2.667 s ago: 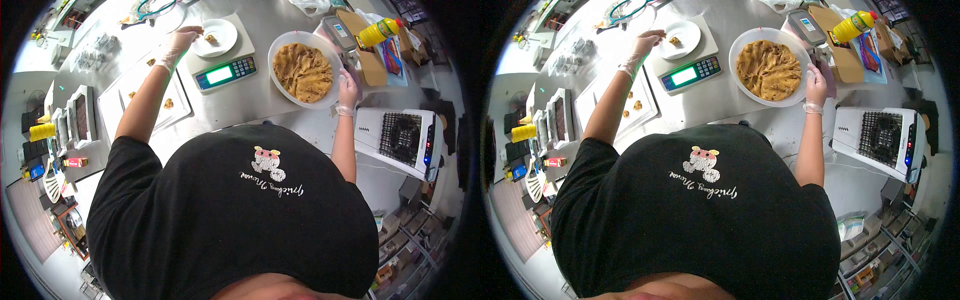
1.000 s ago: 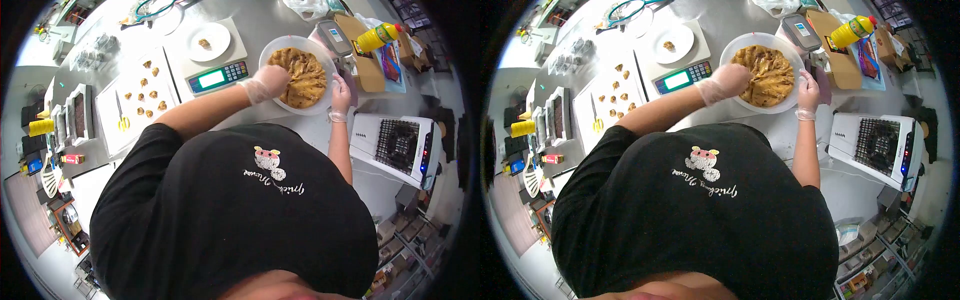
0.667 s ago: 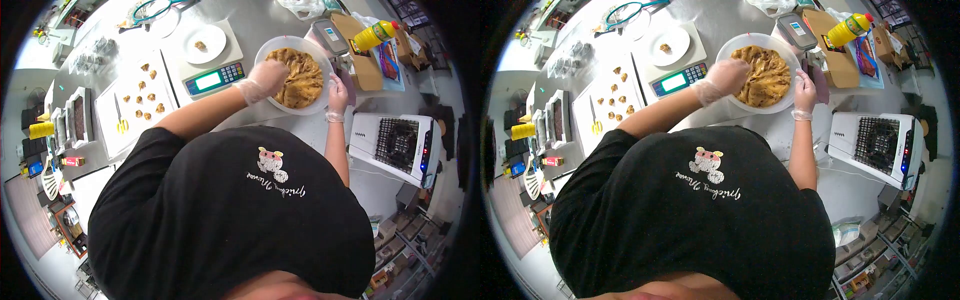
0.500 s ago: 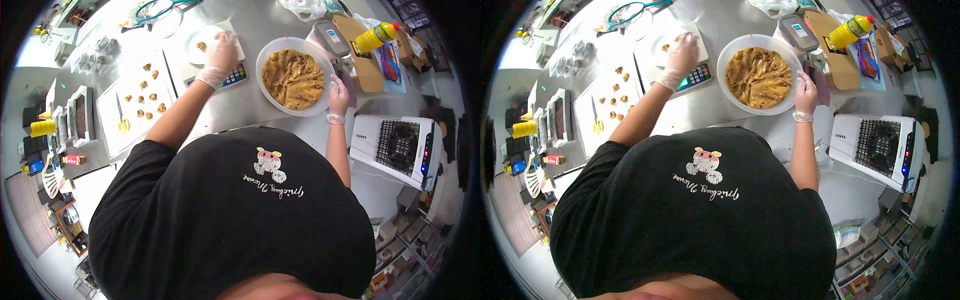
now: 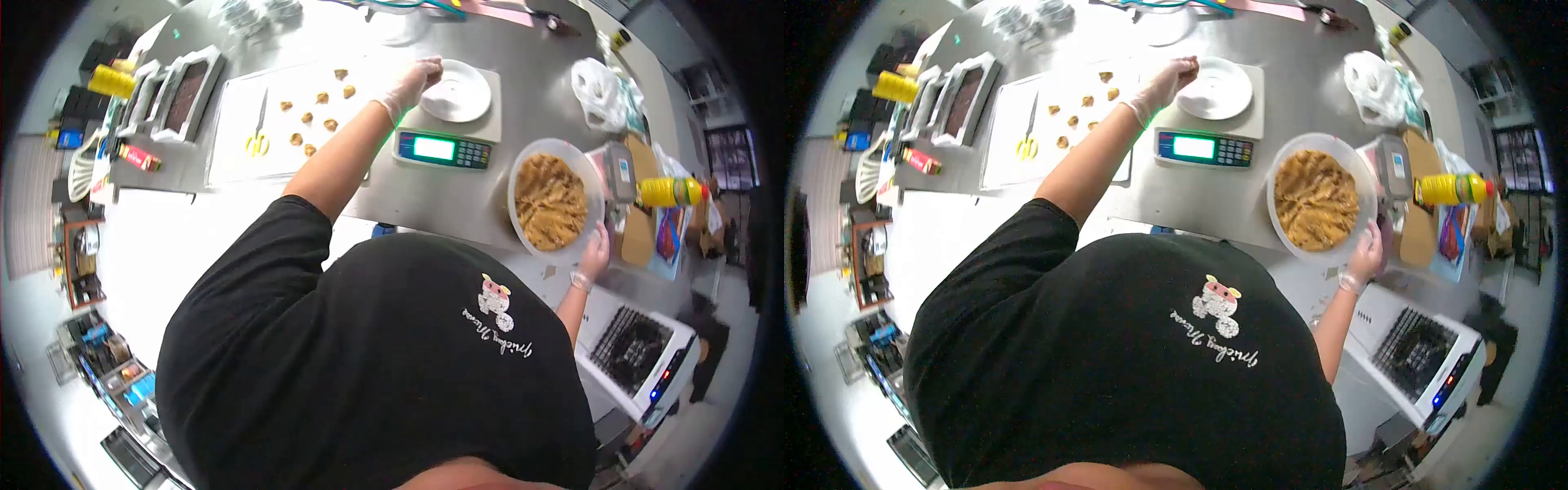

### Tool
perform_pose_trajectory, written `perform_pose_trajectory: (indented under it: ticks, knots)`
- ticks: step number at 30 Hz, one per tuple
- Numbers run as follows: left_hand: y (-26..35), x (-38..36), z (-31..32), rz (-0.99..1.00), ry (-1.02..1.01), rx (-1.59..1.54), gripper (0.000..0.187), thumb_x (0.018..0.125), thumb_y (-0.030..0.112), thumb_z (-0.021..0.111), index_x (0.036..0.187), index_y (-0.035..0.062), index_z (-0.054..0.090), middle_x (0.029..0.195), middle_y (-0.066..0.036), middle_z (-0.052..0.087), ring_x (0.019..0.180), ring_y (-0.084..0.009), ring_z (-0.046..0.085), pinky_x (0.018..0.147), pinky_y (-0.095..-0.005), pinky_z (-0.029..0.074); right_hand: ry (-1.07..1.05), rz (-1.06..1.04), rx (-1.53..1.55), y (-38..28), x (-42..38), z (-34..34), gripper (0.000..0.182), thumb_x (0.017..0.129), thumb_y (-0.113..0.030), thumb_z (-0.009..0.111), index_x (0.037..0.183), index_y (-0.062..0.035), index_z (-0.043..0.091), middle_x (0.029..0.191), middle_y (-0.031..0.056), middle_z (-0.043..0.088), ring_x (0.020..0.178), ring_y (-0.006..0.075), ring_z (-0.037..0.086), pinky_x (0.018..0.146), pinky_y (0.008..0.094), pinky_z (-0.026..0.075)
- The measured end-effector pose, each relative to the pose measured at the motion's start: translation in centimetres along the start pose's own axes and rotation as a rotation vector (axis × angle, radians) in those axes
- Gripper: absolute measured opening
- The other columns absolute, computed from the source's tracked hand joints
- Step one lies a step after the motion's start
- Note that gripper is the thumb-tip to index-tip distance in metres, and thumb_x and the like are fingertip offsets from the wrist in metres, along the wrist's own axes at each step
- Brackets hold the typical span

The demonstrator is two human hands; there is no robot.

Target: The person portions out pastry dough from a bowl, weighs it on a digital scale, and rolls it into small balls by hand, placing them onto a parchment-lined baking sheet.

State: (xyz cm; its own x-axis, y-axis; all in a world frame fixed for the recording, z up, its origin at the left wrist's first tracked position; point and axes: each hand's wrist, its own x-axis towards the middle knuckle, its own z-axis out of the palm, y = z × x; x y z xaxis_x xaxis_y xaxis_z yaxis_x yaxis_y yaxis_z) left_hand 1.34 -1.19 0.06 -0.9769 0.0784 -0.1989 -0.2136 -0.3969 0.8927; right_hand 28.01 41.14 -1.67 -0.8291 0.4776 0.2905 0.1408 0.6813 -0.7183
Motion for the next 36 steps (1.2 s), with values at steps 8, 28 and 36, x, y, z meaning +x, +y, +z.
perform_pose_trajectory:
  ticks: [8,28,36]
  knots:
    - [5.0,-0.6,-18.0,-0.267,-0.199,-1.054,0.02,0.088,0.013,0.051,0.1,-0.0029,0.052,0.085,-0.008,0.057,0.063,-0.0116,0.049,0.053,-0.0205,0.045,0.011,0.007,0.004,2.0,0.8,0.4,0.03,0.082,-0.002,0.045,0.108,-0.0009,0.061,0.111,0.0094,0.061,0.104,0.0198,0.056,0.093,0.0311,0.04]
    - [6.7,-2.0,-6.3,0.372,-0.082,0.642,0.034,0.088,0.026,0.052,0.109,0.0003,0.061,0.107,-0.011,0.063,0.101,-0.0195,0.057,0.091,-0.0283,0.04,0.097,0.01,-0.145,-1.5,-0.3,0.2,0.034,0.076,-0.002,0.047,0.105,-0.0076,0.064,0.102,0.0104,0.065,0.092,0.023,0.061,0.083,0.0303,0.045]
    - [-5.9,-13.5,16.5,0.574,-1.087,1.388,0.036,0.079,0.02,0.061,0.113,0.0075,0.06,0.108,-0.015,0.061,0.102,-0.0298,0.058,0.089,-0.0369,0.045,0.083,0.039,-0.033,-2.3,-0.3,0.0,0.027,0.081,-0.008,0.048,0.104,-0.0067,0.063,0.104,0.0114,0.064,0.097,0.0254,0.061,0.084,0.0318,0.046]
